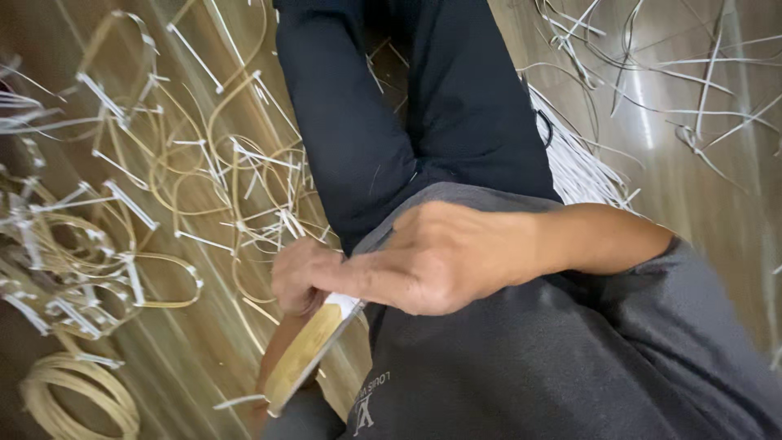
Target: The person sits on the floor and assembles a bamboo frame by wrapping white plastic ties around the joints. They repeatedly bend the bamboo, thread the ties, tighten them, and trim the excess with scissors. The process is repeated for multiple joints on the same frame.
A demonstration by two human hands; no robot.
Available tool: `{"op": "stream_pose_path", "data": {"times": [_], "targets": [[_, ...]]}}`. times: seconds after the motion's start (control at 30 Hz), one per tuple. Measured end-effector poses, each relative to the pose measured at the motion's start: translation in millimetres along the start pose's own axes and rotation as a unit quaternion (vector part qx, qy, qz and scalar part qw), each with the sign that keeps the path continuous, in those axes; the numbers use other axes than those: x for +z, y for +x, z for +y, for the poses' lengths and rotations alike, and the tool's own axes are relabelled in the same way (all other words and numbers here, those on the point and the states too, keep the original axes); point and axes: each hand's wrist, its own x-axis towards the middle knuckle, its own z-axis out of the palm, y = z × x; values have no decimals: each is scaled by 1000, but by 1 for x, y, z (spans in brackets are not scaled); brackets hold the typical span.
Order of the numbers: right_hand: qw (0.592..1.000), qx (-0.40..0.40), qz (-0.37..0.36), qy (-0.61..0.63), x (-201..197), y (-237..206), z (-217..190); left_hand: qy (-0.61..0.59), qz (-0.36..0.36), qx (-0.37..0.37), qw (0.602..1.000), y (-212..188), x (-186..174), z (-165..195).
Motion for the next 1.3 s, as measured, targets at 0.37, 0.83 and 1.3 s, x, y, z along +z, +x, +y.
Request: {"op": "stream_pose_path", "data": {"times": [0.37, 0.83, 1.3], "targets": [[979, 88, 64, 171, 58, -29, -2, -21, 29, -45, 998, -52, 32, -1], [973, 225, 47, -15, 40, -40, -36, -95, 61, -118, 987, -98, 65, -3], [982, 179, 4, 55, 71, -44, 1, -78, 8, -170, 982, -50, 44, 15]]}}
